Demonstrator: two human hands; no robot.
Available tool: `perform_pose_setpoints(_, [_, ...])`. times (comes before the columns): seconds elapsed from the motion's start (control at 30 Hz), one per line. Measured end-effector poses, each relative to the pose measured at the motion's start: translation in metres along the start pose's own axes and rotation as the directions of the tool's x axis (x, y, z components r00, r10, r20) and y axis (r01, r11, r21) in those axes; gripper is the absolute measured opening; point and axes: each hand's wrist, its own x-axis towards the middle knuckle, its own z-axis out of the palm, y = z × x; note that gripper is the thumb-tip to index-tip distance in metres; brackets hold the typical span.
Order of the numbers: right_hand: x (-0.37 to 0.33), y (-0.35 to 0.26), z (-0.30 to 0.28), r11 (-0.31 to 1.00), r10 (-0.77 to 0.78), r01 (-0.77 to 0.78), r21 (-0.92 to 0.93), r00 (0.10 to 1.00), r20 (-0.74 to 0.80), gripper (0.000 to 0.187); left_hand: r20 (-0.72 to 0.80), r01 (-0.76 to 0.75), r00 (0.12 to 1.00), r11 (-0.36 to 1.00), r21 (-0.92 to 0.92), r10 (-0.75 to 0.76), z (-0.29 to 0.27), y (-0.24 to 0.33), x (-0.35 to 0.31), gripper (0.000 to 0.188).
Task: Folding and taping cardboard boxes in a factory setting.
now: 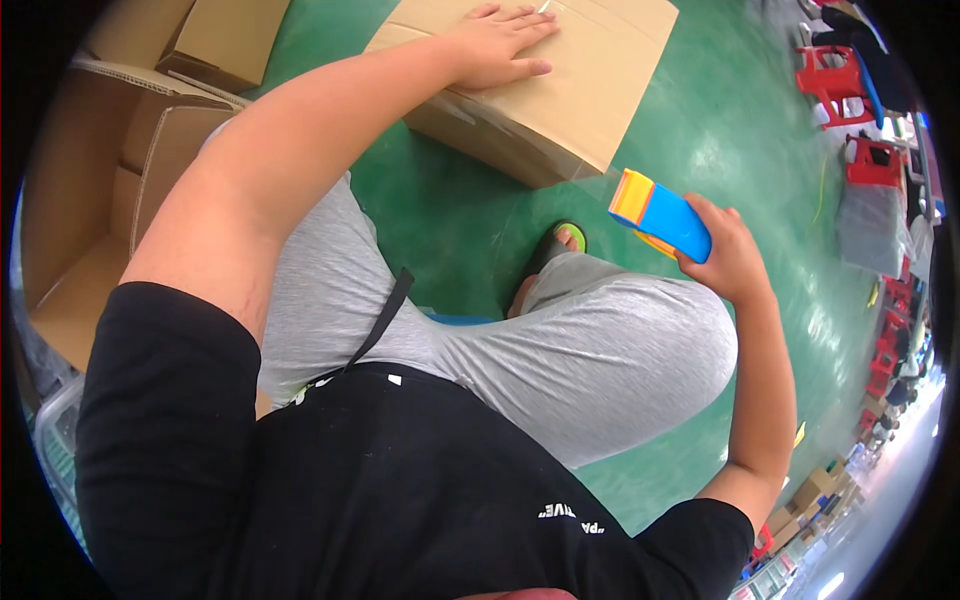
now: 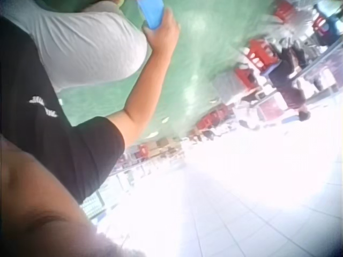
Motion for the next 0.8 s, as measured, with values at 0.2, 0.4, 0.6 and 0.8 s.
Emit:
perform_pose_setpoints(0.2, [-0.002,-0.002,0.000,0.999,0.009,-0.007,0.031,0.999,-0.038,0.064,-0.057,-0.005,0.998,0.998,0.055,0.008,0.006,-0.004,-0.002,0.074])
perform_pose_setpoints(0.4, [-0.005,0.006,0.004,0.997,-0.079,0.079,0.002,0.990,-0.113,0.063,-0.029,-0.014,0.999,0.999,0.030,0.014,0.008,-0.009,-0.003,0.072])
perform_pose_setpoints(0.6, [-0.003,0.010,0.005,0.996,-0.085,0.086,-0.006,0.986,-0.144,0.063,-0.005,-0.012,1.000,1.000,0.016,0.012,0.003,-0.008,-0.004,0.070])
perform_pose_setpoints(0.8, [-0.011,0.007,-0.003,0.991,-0.132,0.131,-0.016,0.968,-0.215,0.059,0.051,-0.082,0.996,0.995,0.056,0.079,0.005,-0.015,0.001,0.069])
